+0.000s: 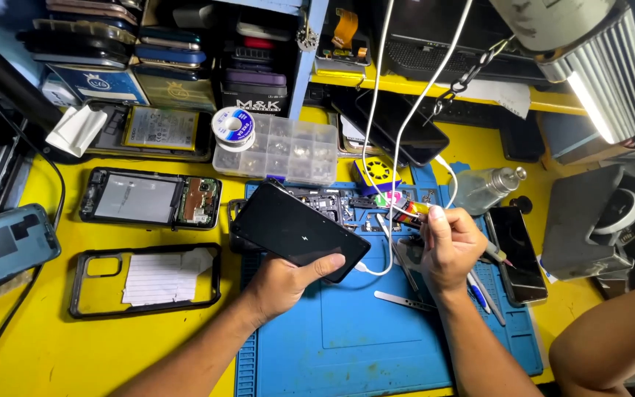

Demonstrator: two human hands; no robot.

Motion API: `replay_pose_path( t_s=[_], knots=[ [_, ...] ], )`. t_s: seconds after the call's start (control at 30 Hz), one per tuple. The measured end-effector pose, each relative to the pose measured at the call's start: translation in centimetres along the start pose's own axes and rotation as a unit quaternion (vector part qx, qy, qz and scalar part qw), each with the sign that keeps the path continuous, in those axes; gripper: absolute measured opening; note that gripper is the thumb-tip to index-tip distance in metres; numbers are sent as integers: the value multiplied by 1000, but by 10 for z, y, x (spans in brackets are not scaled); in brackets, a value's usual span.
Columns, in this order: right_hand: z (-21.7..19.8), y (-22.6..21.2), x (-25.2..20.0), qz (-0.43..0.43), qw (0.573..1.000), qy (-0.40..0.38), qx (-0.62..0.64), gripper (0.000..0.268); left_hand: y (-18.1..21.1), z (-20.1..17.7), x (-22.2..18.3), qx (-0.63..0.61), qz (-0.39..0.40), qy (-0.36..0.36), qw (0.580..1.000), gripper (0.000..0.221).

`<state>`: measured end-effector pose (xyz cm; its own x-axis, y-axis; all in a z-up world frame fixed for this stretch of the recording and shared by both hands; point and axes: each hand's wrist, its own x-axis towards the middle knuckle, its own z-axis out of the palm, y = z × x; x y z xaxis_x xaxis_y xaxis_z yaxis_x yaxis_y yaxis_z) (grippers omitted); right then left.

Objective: Assembling internal components of a mobile phone and testing its functionality by booting it up and using the touchscreen.

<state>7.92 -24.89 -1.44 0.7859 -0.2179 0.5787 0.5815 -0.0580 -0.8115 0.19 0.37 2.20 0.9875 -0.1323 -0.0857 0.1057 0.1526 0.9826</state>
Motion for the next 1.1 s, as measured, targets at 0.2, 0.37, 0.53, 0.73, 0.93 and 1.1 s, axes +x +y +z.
replay_pose_path(
  t_s=[0.2,0.37,0.53,0.73,0.93,1.1],
  knots=[
    [-4,0,5,-13,1000,23,0,26,-2,-1,1,-4,0,-8,1000,21],
    [-8,-1,9,-23,999,31,8,25,3,-2,1,4,6,-18,1000,22],
    [-9,-5,20,-19,999,21,-42,25,7,-4,0,7,-9,-28,1000,24],
    [-10,-15,36,-19,998,3,-60,24,5,-6,0,-5,2,-35,999,25],
    [-2,-43,52,-10,973,-79,-216,20,3,-8,0,-20,17,-42,999,22],
    [22,-66,88,-53,905,-191,-376,22,7,-8,-1,-28,17,-44,998,22]
  ],
)
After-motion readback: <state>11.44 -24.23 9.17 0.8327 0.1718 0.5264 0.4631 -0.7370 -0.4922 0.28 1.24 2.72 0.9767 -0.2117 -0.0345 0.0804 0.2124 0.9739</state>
